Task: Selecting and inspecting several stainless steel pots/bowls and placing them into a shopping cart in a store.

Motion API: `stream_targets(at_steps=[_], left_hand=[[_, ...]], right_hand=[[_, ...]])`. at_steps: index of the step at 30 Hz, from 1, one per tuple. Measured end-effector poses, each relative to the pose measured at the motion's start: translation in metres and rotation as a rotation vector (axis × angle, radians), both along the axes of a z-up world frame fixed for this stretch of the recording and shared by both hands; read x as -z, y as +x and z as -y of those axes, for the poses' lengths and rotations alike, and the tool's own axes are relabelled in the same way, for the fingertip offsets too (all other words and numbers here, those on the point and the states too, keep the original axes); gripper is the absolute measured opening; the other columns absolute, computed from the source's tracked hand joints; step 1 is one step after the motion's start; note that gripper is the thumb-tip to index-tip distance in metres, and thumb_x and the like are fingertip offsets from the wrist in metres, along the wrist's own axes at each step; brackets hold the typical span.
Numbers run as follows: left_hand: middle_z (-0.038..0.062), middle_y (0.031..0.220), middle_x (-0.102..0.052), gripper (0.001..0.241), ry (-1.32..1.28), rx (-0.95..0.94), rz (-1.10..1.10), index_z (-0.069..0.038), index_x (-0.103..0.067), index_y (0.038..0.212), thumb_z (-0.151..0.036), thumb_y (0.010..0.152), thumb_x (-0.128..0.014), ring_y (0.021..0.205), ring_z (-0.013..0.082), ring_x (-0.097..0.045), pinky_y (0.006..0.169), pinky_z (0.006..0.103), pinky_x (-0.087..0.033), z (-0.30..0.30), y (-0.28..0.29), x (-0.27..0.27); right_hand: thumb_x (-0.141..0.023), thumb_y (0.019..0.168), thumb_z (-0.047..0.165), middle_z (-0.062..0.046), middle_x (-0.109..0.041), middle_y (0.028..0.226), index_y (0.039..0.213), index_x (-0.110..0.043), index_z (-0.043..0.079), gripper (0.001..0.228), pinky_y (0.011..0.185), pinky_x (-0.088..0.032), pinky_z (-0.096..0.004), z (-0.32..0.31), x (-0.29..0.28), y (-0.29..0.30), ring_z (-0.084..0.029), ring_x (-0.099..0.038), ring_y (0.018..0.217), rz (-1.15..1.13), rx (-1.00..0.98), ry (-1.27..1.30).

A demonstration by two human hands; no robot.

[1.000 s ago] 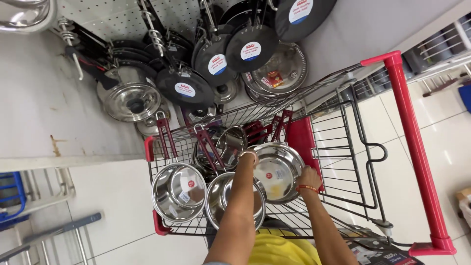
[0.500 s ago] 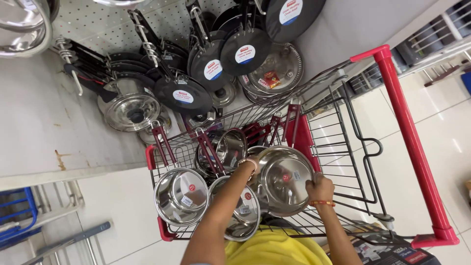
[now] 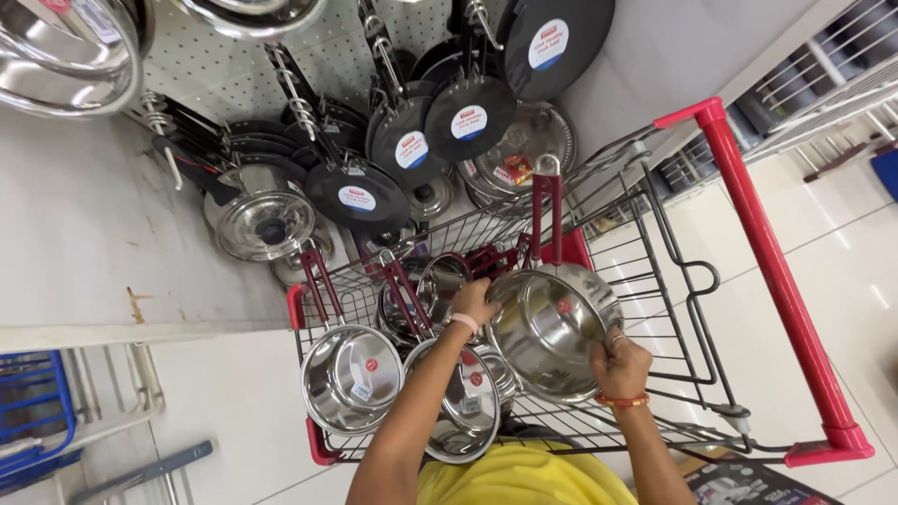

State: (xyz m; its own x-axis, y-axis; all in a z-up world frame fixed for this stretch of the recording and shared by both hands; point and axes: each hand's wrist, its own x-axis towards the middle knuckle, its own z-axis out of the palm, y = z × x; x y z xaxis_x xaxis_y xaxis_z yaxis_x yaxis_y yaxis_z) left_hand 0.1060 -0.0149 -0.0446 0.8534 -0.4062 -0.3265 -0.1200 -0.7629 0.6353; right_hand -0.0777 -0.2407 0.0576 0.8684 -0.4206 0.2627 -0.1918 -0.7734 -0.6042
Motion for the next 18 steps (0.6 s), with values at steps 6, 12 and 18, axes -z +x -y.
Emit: stream_targets(at_steps=[6, 12, 18], left_hand=[[0.024, 0.088, -0.072, 0.033, -0.31, -0.216, 0.234, -0.004, -0.064, 0.095, -0.024, 0.077, -0.083, 0.086, 0.0444, -0.068, 0.075, 0.053, -0.053, -0.002, 0.009, -0.038], [0.017, 0.078, -0.064, 0.024, -0.546, -0.255, 0.505, -0.002, -0.055, 0.089, -0.017, 0.089, -0.074, 0.07, 0.0399, -0.064, 0.063, 0.0499, -0.049, -0.002, 0.018, -0.114], [0.018, 0.082, -0.059, 0.014, -0.703, -0.276, 0.813, -0.001, -0.056, 0.092, -0.004, 0.089, -0.07, 0.07, 0.0383, -0.06, 0.06, 0.0472, -0.045, -0.012, 0.009, -0.244]], right_hand=[[-0.067, 0.081, -0.001, -0.015, -0.056, 0.061, 0.073, -0.055, 0.001, 0.014, 0.05, -0.046, -0.037, 0.013, -0.043, 0.039, -0.027, -0.057, 0.049, 0.174, -0.066, 0.073], [-0.067, 0.083, -0.002, -0.013, -0.052, 0.063, 0.072, -0.051, 0.001, 0.02, 0.052, -0.041, -0.034, 0.024, -0.092, 0.072, -0.022, -0.05, 0.052, 0.315, -0.108, -0.005], [-0.07, 0.09, -0.003, -0.005, -0.04, 0.058, 0.068, -0.045, 0.002, 0.034, 0.051, -0.032, -0.03, 0.025, -0.146, 0.084, -0.01, -0.035, 0.055, 0.373, -0.044, 0.157]])
